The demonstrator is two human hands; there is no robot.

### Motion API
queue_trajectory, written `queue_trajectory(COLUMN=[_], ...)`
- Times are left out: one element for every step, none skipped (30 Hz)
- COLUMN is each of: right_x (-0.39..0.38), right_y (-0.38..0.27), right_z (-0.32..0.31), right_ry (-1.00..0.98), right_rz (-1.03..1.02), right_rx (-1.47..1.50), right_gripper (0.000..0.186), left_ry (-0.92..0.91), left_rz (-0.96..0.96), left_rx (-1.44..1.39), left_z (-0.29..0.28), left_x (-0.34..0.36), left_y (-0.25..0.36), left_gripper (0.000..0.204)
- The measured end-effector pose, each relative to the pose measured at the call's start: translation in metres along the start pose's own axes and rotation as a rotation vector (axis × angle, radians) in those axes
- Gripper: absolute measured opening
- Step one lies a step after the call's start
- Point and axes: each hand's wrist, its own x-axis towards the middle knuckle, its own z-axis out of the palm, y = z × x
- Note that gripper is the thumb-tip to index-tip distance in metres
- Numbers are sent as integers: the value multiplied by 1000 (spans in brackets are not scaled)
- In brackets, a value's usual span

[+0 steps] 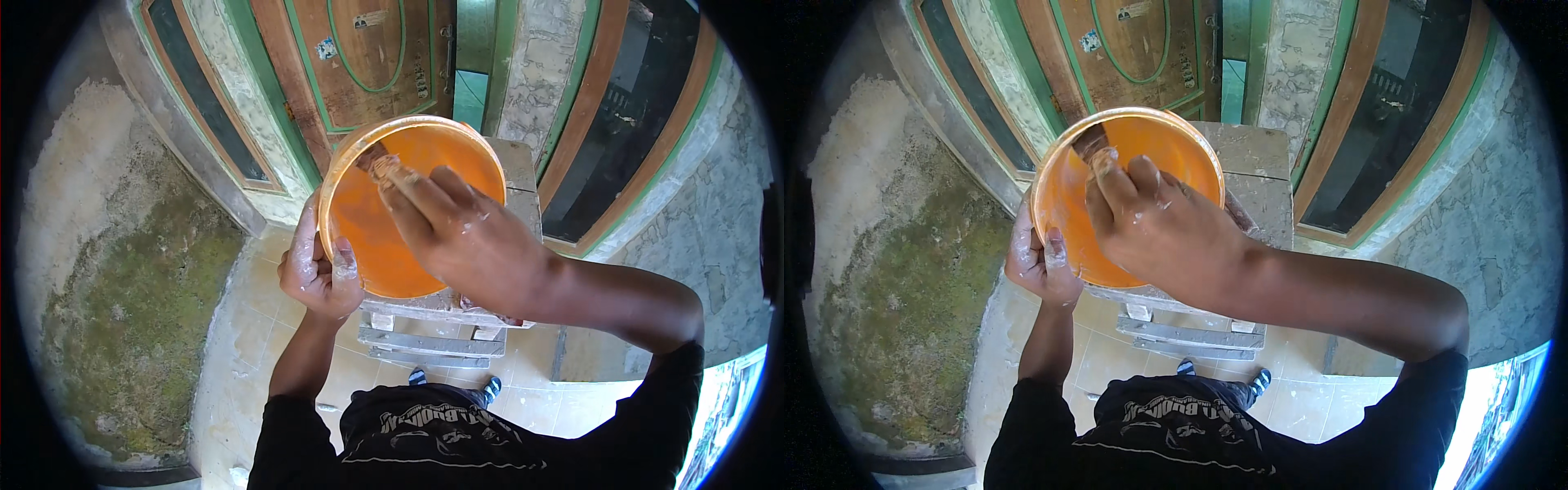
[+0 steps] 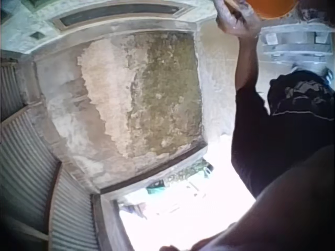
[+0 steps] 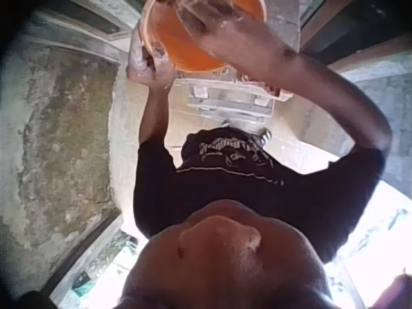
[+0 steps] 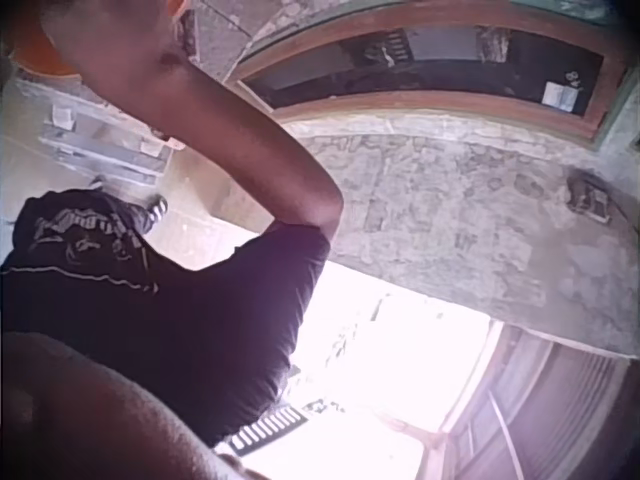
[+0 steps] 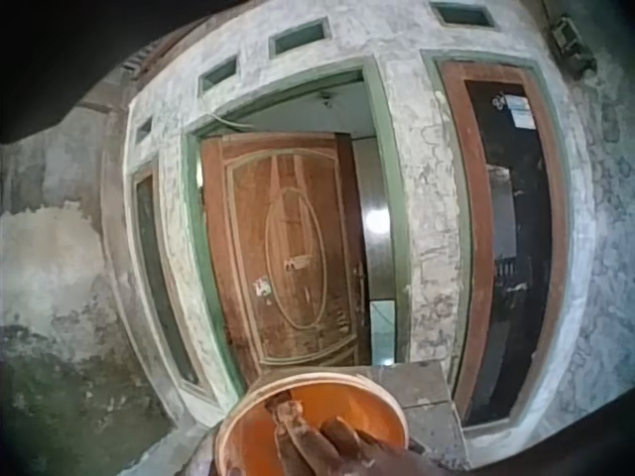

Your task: The person applies plaster to a wall using a putty knife and a hawk. They scoop plaster from the hawk onto the knife, spread it onto the wall to fill gaps, and then dip a paint brush into a bucket of water to clean the tools.

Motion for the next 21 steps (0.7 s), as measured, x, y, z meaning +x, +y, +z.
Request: queue_trajectory(right_x=[-1, -4, -7, -9, -12, -14, -17, -20, -22, -24, -27, -29, -31, -34, -34, -32, -30, -28, -26, -25, -23], right_y=[0, -3, -7, -10, -13, -14, -15, -15, -15, -16, -17, -19, -22, -23, -24, -24, -23, -20, -19, -20, -21], right_z=[6, 10, 11, 11, 13, 14, 15, 15, 14, 13, 14, 14, 14, 14, 10, 6, 4, 3, 3, 4, 6], right_ry=[98, 99, 81, 63, 63, 63, 62, 58, 37, 16, 14, 26, 38, 34, -32, -97, -102, -60, -18, -23, -57], right_rz=[-76, -75, -93, -111, -113, -149, -185, -185, -211, -236, -234, -253, -272, -268, -222, -176, -177, -135, -94, -99, -30], right_rx=[-68, -71, 17, 105, 103, 115, 127, 126, 122, 118, 120, 58, -4, 1, 21, 40, 46, 31, 18, 22, 34], right_gripper=[38, 38, 39, 39, 39, 39, 39, 39, 37, 36, 36, 33, 31, 31, 29, 28, 28, 29, 29, 29, 30], left_ry=[-14, -15, -30, -45, -43, -57, -71, -70, -43, -16, 10, 7, 4, 1, -5, -6, -3, 3, 8, 15, 20], left_rz=[23, 25, 25, 25, 26, 9, -8, -10, -26, -42, -44, -51, -49, -48, -64, -70, -56, -42, -49, -46, -39], left_rx=[33, 31, 46, 61, 60, 62, 63, 60, 28, -4, -19, -21, 9, 41, 33, 33, 52, 70, 71, 95, 117], left_z=[-1, -2, -5, -7, -10, -13, -14, -16, -17, -18, -18, -20, -24, -28, -30, -32, -33, -35, -36, -37, -37], left_x=[-1, -2, -4, -5, -5, -6, -7, -8, -9, -10, -8, -8, -8, -9, -10, -11, -11, -12, -14, -17, -19], left_y=[-2, -4, -4, -4, -3, 0, 1, 0, 0, 0, 2, 1, 0, 0, 1, 2, 2, 1, 1, 1, 1], left_gripper=[48, 48, 48, 48, 48, 48, 48, 48, 48, 48, 49, 49, 50, 50, 51, 51, 51, 50, 50, 49, 47])
